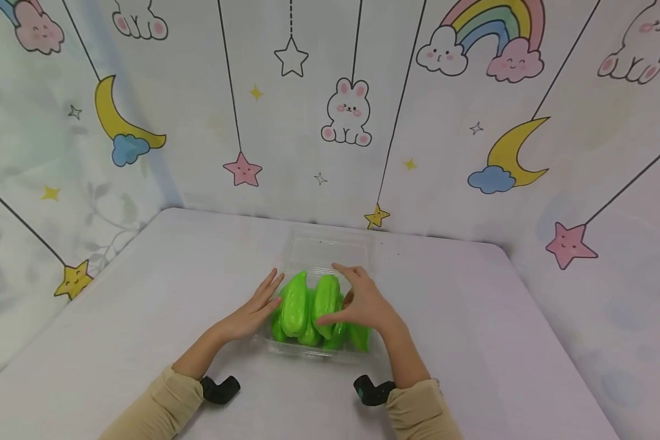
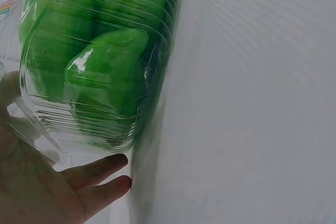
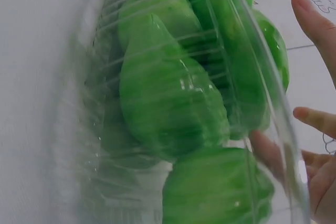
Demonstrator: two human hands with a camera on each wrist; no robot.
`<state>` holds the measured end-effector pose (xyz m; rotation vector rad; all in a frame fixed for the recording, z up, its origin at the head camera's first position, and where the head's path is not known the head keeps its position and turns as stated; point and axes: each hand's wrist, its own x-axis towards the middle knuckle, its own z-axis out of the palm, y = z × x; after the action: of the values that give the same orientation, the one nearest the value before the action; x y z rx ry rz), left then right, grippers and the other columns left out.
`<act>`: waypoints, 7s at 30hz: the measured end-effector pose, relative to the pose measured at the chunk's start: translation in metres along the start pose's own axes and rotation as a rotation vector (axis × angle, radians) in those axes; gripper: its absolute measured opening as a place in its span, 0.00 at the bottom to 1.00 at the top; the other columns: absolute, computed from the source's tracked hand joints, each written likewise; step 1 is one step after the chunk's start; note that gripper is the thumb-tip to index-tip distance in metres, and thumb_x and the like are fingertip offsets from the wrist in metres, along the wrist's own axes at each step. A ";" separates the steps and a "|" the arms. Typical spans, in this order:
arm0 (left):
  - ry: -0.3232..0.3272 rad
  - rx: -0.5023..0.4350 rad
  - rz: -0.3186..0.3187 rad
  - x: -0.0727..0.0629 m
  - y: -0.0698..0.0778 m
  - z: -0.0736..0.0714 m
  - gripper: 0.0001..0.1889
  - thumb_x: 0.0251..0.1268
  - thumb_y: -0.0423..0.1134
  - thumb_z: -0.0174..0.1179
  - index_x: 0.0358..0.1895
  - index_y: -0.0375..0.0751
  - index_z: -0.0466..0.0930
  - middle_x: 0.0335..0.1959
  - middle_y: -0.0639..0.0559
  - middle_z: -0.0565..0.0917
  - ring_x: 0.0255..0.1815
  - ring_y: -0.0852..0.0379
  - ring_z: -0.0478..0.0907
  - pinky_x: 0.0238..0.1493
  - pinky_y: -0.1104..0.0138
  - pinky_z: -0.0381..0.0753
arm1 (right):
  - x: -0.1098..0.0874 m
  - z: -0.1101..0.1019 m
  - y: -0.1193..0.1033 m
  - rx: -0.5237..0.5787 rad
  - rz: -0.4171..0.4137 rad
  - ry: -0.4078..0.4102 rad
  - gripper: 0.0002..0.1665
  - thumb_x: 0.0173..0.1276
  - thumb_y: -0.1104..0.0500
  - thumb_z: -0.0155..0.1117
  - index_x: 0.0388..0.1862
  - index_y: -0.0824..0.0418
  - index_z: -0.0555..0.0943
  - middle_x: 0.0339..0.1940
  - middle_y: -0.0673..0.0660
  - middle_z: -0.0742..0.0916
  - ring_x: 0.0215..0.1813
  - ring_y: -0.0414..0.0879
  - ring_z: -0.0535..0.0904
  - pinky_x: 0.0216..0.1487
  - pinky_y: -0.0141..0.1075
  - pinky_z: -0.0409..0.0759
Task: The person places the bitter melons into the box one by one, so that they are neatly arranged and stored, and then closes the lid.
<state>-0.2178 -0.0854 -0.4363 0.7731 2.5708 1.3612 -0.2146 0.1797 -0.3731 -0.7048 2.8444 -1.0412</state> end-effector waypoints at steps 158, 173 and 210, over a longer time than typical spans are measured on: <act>0.161 0.174 0.179 0.016 -0.014 -0.043 0.11 0.65 0.35 0.55 0.48 0.40 0.82 0.56 0.48 0.77 0.55 0.48 0.73 0.42 0.58 0.79 | -0.044 -0.034 0.095 0.251 -0.029 0.086 0.22 0.62 0.65 0.61 0.54 0.74 0.74 0.61 0.67 0.72 0.59 0.62 0.70 0.51 0.40 0.74; -0.169 -0.423 -0.208 -0.023 -0.004 -0.029 0.39 0.65 0.44 0.53 0.73 0.56 0.39 0.72 0.42 0.44 0.60 0.40 0.67 0.50 0.53 0.74 | -0.070 -0.033 0.086 0.278 0.038 -0.189 0.47 0.63 0.59 0.60 0.74 0.62 0.44 0.72 0.69 0.45 0.64 0.71 0.58 0.51 0.61 0.68; -0.067 -0.940 -0.421 -0.057 0.014 -0.001 0.11 0.62 0.32 0.55 0.43 0.25 0.76 0.32 0.48 0.84 0.35 0.59 0.82 0.39 0.71 0.79 | -0.107 -0.013 0.065 1.017 0.369 -0.253 0.08 0.66 0.65 0.56 0.39 0.71 0.78 0.32 0.56 0.85 0.37 0.43 0.83 0.39 0.27 0.78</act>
<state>-0.1639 -0.1085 -0.4314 0.0970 1.5679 2.0115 -0.1475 0.2769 -0.4165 -0.1732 1.7410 -1.8555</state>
